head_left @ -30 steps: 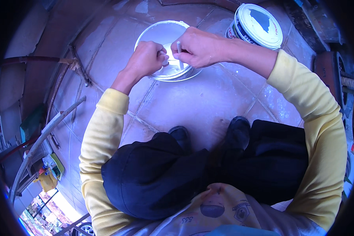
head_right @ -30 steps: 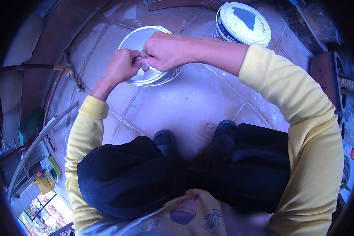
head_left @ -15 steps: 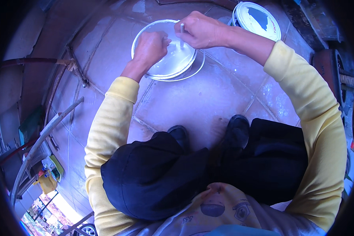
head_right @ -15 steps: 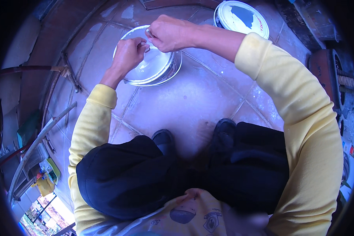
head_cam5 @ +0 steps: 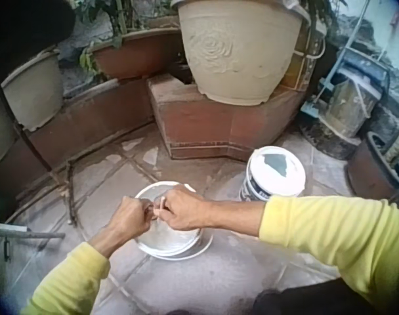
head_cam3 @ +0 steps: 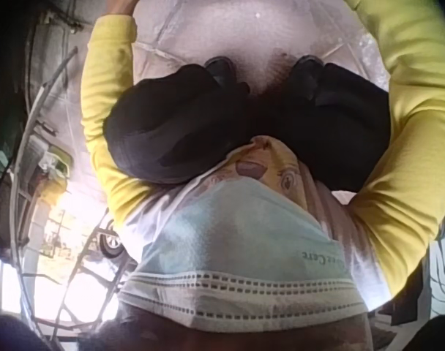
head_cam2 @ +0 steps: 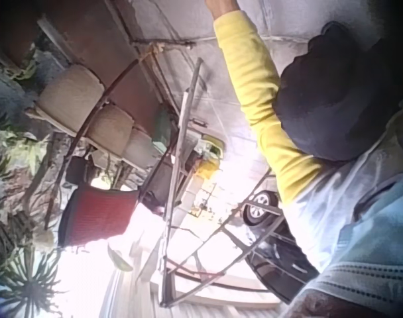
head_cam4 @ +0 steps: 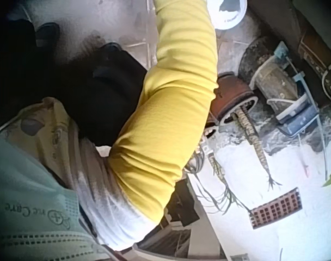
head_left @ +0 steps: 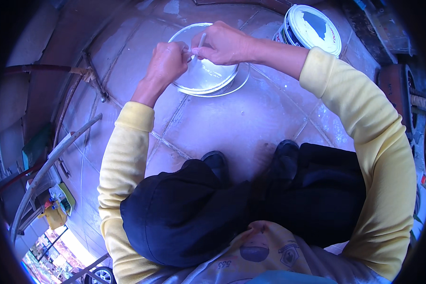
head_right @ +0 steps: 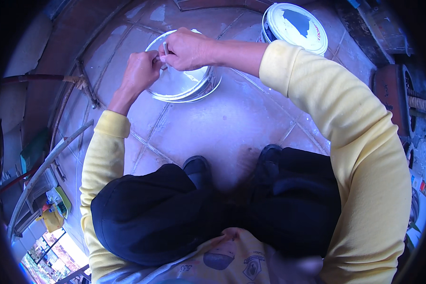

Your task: Mixing white paint in a bucket and pouring it into another container for preparation.

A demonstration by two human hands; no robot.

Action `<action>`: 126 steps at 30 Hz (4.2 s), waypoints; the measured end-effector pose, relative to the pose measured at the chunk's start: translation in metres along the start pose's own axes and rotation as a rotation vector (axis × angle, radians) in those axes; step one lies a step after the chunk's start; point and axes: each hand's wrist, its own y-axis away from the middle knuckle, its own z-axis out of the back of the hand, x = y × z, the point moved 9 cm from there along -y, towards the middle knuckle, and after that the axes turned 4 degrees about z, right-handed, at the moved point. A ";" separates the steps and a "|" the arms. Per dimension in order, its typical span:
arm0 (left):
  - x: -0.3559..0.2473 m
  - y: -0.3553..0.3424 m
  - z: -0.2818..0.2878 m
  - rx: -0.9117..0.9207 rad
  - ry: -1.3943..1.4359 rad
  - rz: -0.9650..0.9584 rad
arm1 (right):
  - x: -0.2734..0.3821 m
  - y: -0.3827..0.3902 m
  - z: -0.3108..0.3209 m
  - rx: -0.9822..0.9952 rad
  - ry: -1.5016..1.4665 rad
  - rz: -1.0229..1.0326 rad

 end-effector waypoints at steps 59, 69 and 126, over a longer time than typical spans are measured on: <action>-0.015 -0.022 -0.015 -0.046 0.124 -0.045 | -0.002 0.010 0.022 0.115 0.371 0.026; -0.010 -0.004 -0.007 0.176 -0.020 0.032 | 0.027 0.013 -0.023 0.167 -0.045 0.020; 0.006 0.010 0.032 -0.151 0.058 0.103 | 0.031 0.015 -0.020 0.184 0.086 0.018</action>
